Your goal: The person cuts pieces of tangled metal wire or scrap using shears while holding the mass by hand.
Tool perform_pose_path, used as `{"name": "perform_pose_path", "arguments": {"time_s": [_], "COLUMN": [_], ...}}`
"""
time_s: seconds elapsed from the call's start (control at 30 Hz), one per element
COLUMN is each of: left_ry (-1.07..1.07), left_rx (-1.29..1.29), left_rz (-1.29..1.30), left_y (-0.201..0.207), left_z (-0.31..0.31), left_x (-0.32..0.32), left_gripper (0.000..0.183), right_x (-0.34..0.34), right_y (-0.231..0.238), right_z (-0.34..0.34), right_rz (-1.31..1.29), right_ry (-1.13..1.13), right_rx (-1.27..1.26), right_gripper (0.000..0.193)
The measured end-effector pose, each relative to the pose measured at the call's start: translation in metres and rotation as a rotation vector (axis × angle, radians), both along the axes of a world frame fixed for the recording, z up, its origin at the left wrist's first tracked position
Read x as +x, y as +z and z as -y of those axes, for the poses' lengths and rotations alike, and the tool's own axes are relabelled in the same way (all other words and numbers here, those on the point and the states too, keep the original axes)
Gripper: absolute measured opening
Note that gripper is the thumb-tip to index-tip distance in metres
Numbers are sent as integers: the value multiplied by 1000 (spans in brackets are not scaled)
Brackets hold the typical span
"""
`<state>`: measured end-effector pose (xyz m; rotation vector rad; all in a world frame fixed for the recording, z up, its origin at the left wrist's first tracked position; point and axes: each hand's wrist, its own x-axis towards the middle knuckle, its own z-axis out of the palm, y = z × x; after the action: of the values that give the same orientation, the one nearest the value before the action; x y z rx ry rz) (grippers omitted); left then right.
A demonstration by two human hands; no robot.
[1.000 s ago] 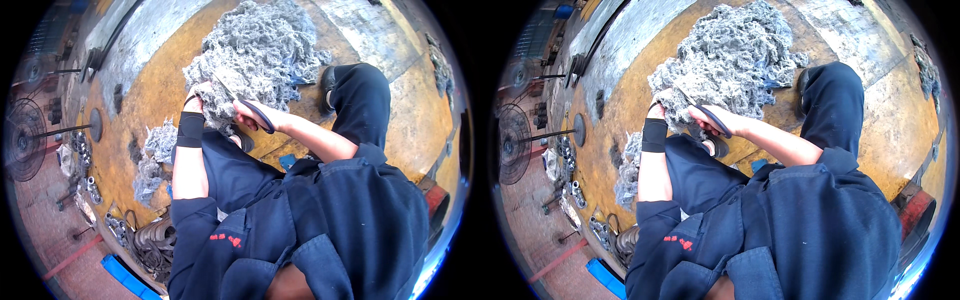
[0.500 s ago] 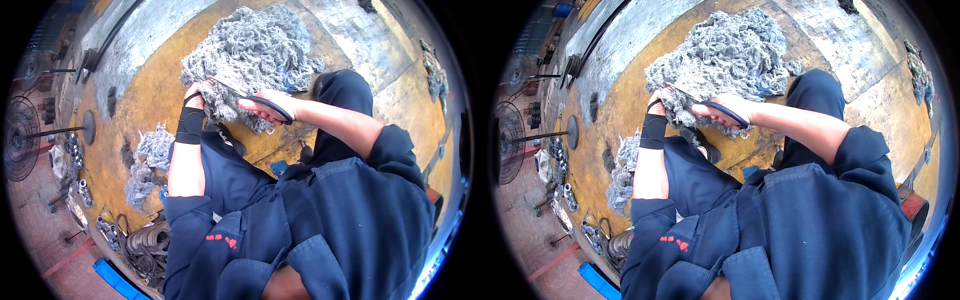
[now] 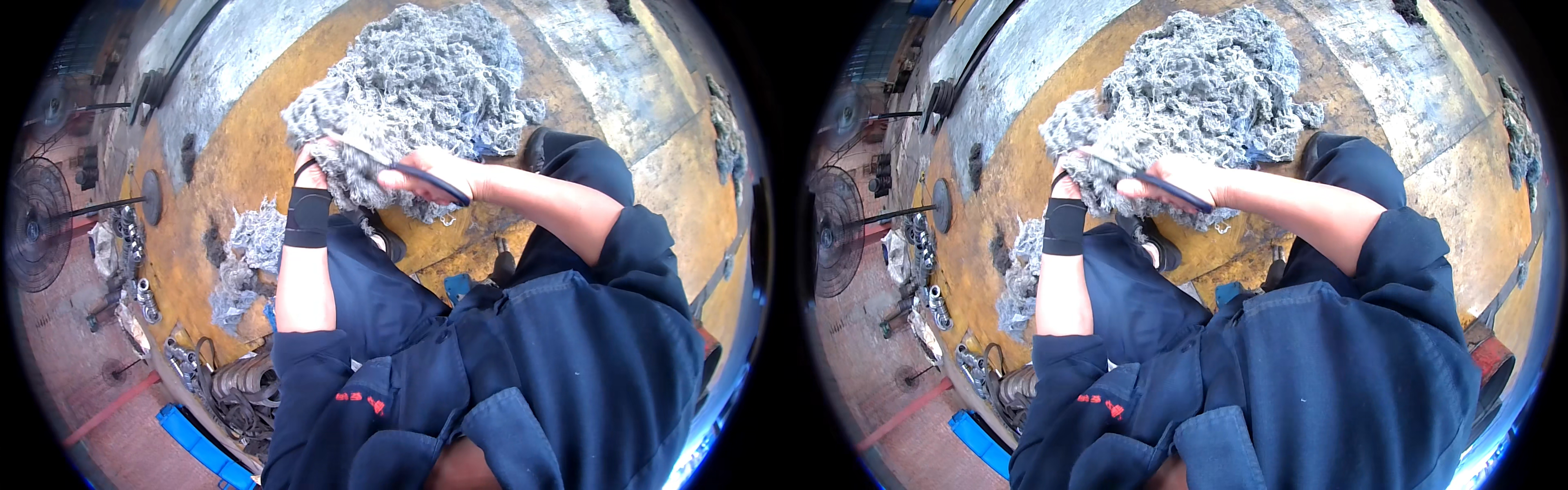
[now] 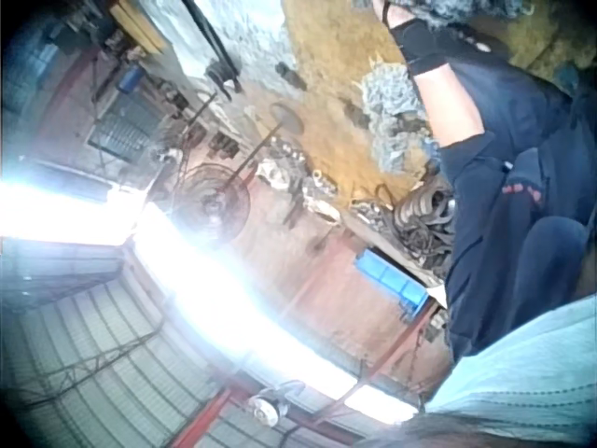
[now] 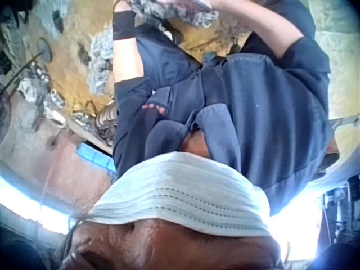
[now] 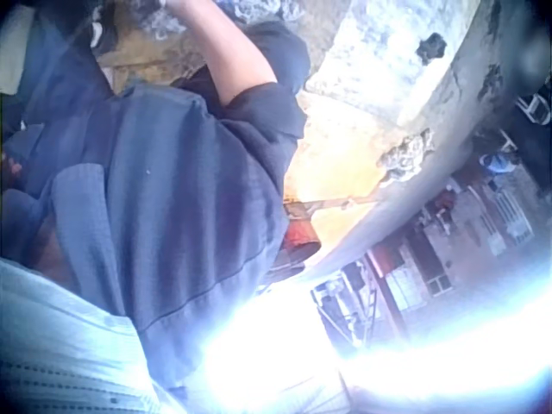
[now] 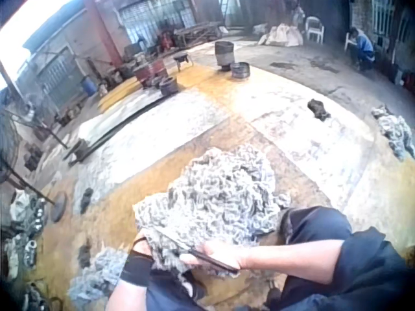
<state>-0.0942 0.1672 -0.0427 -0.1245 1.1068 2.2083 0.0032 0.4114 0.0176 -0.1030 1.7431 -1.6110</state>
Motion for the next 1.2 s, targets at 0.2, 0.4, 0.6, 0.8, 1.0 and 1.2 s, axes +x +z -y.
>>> {"name": "perform_pose_path", "arguments": {"time_s": [0.2,0.4,0.6,0.8,1.0,1.2], "left_ry": [-79,163,200,256,244,248], "left_rx": [86,-86,-245,-366,-180,-215], "left_rz": [122,147,-60,-182,-13,11], "left_y": [-9,0,-2,23,6,18], "left_z": [2,-47,-24,-60,-34,-19], "left_x": [-2,13,1,13,1,-10], "left_gripper": [29,29,20,24,21,19], "right_x": [7,-9,-2,8,3,10], "right_y": [-5,-13,3,0,-6,-5], "right_z": [-5,-4,-1,-13,-4,-14], "right_rz": [94,66,178,126,161,194], "right_ry": [10,10,6,-23,2,37], "right_rx": [-109,-154,-87,-3,-181,-232], "right_gripper": [62,73,62,60,69,70]}}
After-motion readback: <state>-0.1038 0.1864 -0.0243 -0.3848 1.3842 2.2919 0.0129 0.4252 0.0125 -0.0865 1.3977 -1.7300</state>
